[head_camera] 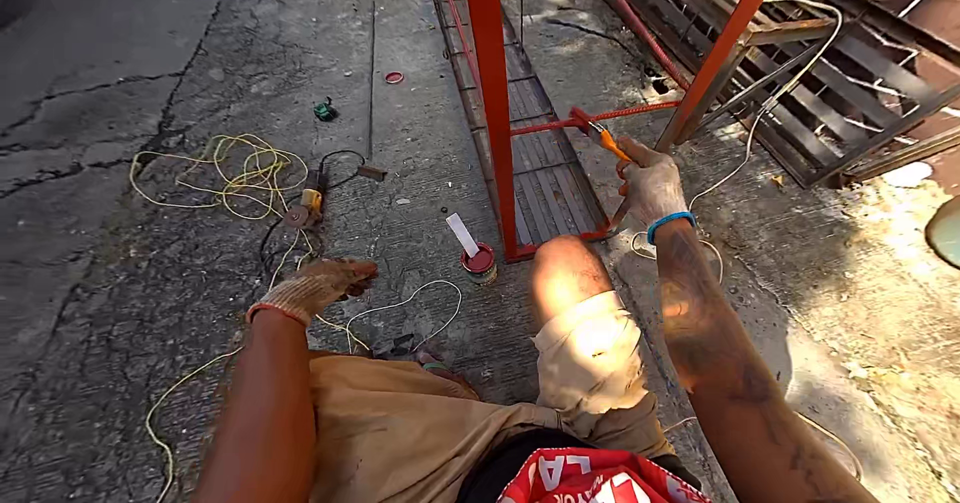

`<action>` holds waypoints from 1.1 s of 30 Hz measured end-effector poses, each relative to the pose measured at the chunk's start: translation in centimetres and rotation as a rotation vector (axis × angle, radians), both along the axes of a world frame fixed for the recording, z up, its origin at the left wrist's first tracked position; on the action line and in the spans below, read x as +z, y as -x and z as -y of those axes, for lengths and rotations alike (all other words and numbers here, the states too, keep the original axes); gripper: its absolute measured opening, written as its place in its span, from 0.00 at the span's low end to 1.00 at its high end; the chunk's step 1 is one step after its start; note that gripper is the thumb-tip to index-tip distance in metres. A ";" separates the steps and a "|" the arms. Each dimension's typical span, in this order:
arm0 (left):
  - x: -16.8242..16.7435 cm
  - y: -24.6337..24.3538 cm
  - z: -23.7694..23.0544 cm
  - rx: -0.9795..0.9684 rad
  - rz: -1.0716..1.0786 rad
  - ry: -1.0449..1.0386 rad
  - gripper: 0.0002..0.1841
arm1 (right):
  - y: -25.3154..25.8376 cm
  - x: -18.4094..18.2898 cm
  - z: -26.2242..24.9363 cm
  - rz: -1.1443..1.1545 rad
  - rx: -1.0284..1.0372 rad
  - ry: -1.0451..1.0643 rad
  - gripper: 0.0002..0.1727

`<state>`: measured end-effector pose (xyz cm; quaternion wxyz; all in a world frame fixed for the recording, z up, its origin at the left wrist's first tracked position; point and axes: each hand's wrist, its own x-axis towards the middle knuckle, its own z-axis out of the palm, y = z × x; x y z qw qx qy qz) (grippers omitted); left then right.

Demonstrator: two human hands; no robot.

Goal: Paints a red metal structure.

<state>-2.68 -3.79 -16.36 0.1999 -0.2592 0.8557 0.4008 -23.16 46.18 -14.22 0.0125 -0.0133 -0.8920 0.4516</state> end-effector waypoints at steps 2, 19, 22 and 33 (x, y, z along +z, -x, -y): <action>0.5 -0.3 -0.2 0.013 0.000 -0.003 0.20 | -2.6 0.3 -1.3 -0.004 -0.111 0.046 0.26; -0.2 -0.9 1.2 0.024 -0.045 -0.070 0.18 | 2.6 -0.9 -3.8 0.011 -0.066 0.043 0.25; 0.3 -1.8 1.9 0.121 -0.048 -0.118 0.18 | 1.6 -1.9 -6.9 -0.083 -0.296 0.188 0.25; 1.0 -0.1 0.9 0.054 -0.047 -0.078 0.19 | -0.4 -4.5 3.4 -0.094 -0.279 0.398 0.30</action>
